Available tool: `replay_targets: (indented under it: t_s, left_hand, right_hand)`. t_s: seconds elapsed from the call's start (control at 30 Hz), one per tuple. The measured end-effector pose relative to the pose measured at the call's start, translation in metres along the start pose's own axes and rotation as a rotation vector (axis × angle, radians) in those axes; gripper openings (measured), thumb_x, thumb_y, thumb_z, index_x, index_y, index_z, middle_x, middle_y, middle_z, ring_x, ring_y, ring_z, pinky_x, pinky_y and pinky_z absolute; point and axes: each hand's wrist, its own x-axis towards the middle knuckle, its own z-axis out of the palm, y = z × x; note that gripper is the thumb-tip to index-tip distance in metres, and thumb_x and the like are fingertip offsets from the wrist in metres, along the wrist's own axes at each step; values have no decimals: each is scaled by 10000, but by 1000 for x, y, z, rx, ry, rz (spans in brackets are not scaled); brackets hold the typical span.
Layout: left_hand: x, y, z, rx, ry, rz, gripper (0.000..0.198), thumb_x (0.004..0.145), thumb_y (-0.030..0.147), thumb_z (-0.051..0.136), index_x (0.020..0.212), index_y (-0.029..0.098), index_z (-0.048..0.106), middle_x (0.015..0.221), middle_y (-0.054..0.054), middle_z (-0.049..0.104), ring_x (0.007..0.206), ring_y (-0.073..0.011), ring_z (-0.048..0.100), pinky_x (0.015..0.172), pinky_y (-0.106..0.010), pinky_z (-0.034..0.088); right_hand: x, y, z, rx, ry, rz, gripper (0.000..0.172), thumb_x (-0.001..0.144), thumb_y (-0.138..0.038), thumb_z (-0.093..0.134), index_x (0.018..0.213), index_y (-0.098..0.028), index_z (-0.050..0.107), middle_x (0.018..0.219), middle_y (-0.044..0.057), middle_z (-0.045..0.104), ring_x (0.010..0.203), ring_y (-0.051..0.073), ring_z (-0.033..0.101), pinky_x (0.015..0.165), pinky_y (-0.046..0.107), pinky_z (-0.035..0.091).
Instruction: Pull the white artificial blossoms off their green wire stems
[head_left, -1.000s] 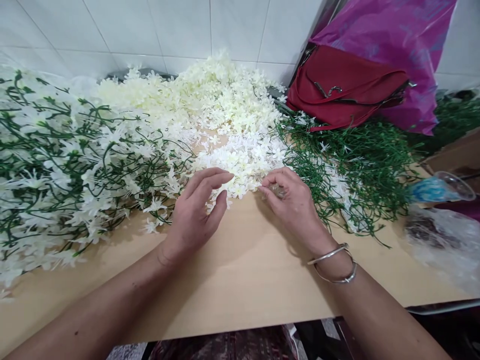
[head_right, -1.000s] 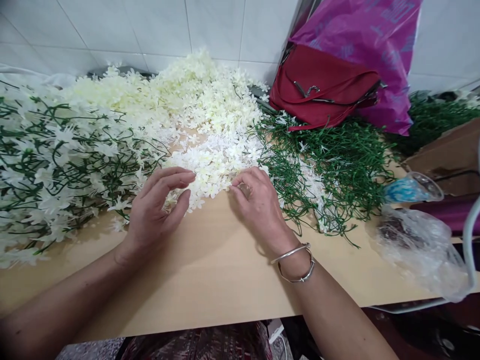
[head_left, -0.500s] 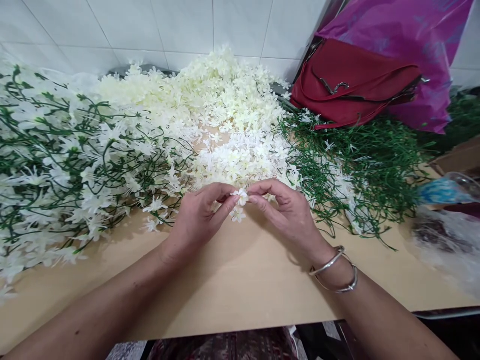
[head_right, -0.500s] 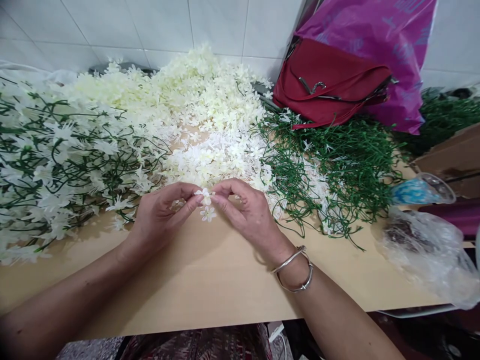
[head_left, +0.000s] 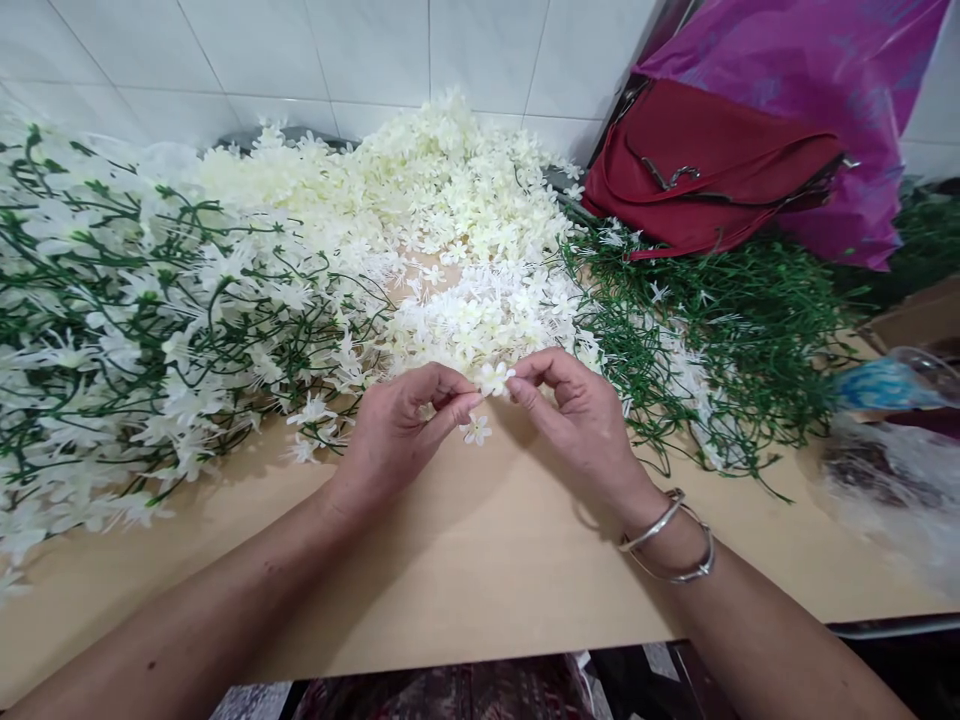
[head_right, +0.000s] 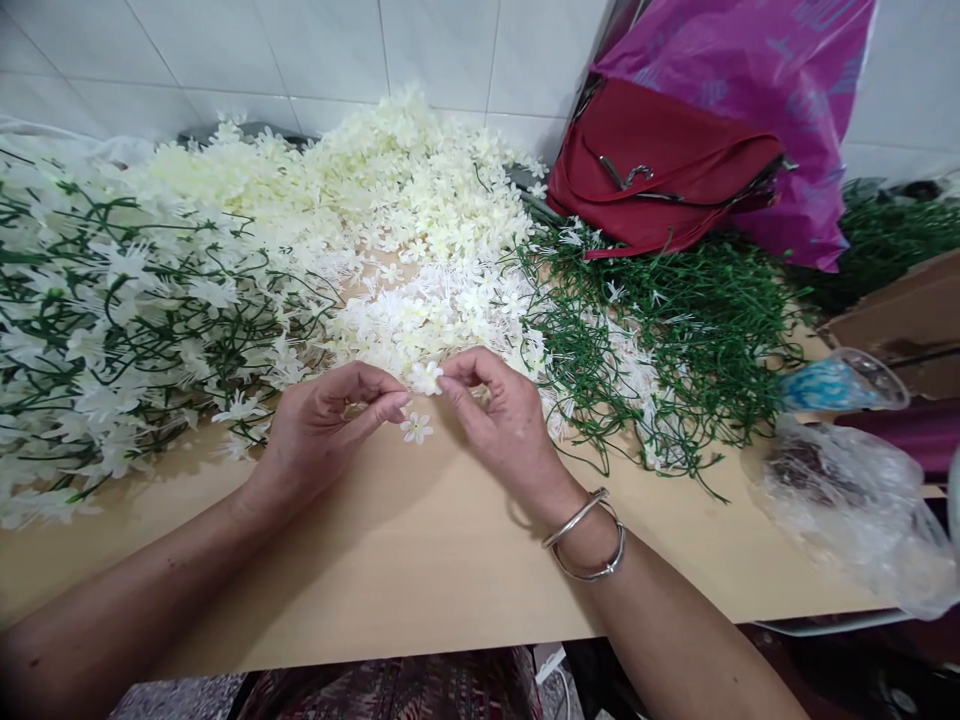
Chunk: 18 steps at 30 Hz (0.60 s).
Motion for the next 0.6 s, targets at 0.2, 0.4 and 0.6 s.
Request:
replay_targets:
  t_s: [0.2,0.4,0.6]
  left_hand:
    - [0,2,2,-59,35,-29,180,956,298,723,1114,213,707,1048,-50,811,816,-161,777,706,-249,574]
    - [-1,-3,6,-91,-2,-16,153,959,255,693,1099,210,738,1082,-75,814,914,-190,784,806,-299,609]
    - [0,-3,3,-148,-44,-46,92,954,282,725,909,205,704,888,-30,781,802,-153,715,725,-260,547]
  right_hand:
    - [0,-4,-1,25,-28,41,40,934,-238,704,895,-228,706,832,3,716,781,176,641,755,319,502]
    - [-3,-6,3,55,-102,33,58,943,-280,724,905,-236,725,872,17,735,826,190,663,795,333,522]
    - [-2,-3,1,56,-87,25,55,950,-264,711,904,-236,724,846,9,729,789,179,651,774,332,509]
